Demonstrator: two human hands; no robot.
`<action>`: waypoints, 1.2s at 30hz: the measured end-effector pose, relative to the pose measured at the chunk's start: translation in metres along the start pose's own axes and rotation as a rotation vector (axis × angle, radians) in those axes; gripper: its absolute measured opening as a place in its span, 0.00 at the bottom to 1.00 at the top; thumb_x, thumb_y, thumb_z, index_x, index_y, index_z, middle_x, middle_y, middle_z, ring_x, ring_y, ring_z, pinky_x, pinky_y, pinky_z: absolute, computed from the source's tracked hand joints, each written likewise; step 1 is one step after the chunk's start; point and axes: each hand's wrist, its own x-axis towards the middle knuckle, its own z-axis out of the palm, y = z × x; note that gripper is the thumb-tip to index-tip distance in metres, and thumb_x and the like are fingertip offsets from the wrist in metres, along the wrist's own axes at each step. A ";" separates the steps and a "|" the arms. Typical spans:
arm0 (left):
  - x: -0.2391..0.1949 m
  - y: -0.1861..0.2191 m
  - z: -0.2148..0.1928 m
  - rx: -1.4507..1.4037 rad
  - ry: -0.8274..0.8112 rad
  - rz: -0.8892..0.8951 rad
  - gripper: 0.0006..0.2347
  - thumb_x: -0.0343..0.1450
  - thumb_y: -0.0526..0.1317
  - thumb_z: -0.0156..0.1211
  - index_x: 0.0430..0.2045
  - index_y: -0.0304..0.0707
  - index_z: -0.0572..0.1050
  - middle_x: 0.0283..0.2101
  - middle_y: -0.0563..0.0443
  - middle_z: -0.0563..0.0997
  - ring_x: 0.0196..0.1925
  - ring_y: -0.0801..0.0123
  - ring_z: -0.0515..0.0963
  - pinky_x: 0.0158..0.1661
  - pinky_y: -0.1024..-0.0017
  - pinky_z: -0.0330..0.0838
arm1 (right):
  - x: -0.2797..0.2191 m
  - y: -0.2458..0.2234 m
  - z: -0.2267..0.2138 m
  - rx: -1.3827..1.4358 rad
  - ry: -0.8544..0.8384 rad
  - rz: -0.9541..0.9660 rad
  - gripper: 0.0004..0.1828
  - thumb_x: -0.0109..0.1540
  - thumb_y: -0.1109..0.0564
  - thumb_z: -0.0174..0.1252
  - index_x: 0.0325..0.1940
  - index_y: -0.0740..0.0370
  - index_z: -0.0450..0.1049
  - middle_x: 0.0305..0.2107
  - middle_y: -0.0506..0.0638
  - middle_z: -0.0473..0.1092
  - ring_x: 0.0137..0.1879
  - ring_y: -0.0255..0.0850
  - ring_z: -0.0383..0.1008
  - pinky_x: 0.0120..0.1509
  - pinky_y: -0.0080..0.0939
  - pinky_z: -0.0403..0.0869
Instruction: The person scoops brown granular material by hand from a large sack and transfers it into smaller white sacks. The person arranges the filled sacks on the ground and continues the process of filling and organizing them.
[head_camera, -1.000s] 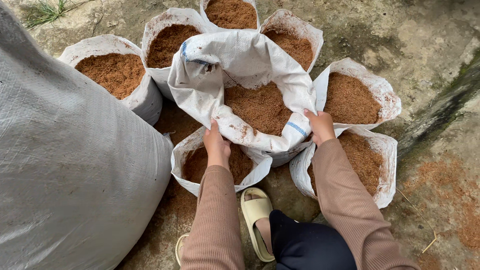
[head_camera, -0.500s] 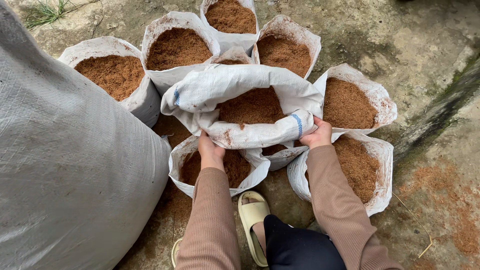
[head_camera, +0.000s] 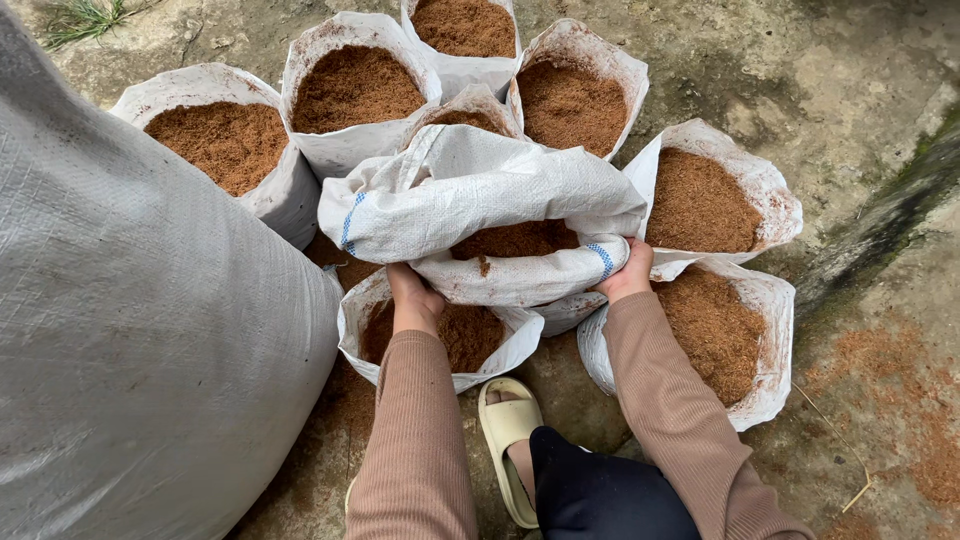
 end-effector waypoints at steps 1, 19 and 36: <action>-0.053 0.030 0.054 0.001 -0.001 -0.002 0.28 0.69 0.55 0.48 0.56 0.30 0.61 0.55 0.28 0.67 0.57 0.49 0.70 0.54 0.59 0.68 | 0.005 0.000 -0.004 0.002 0.001 -0.002 0.18 0.43 0.57 0.47 0.34 0.63 0.73 0.28 0.59 0.70 0.40 0.59 0.73 0.51 0.64 0.70; -0.009 -0.045 0.030 0.668 0.041 0.313 0.24 0.72 0.47 0.53 0.57 0.28 0.60 0.52 0.35 0.69 0.53 0.53 0.71 0.48 0.51 0.71 | -0.147 0.008 0.018 -1.164 0.092 -0.476 0.43 0.61 0.35 0.55 0.59 0.74 0.50 0.45 0.70 0.58 0.40 0.55 0.72 0.36 0.45 0.77; -0.071 -0.040 0.057 0.967 0.011 0.357 0.48 0.61 0.34 0.67 0.63 0.34 0.27 0.61 0.16 0.44 0.65 0.31 0.53 0.59 0.42 0.56 | -0.148 0.069 0.035 -0.460 -0.014 -0.325 0.54 0.56 0.73 0.53 0.71 0.45 0.26 0.64 0.72 0.38 0.66 0.59 0.54 0.64 0.63 0.64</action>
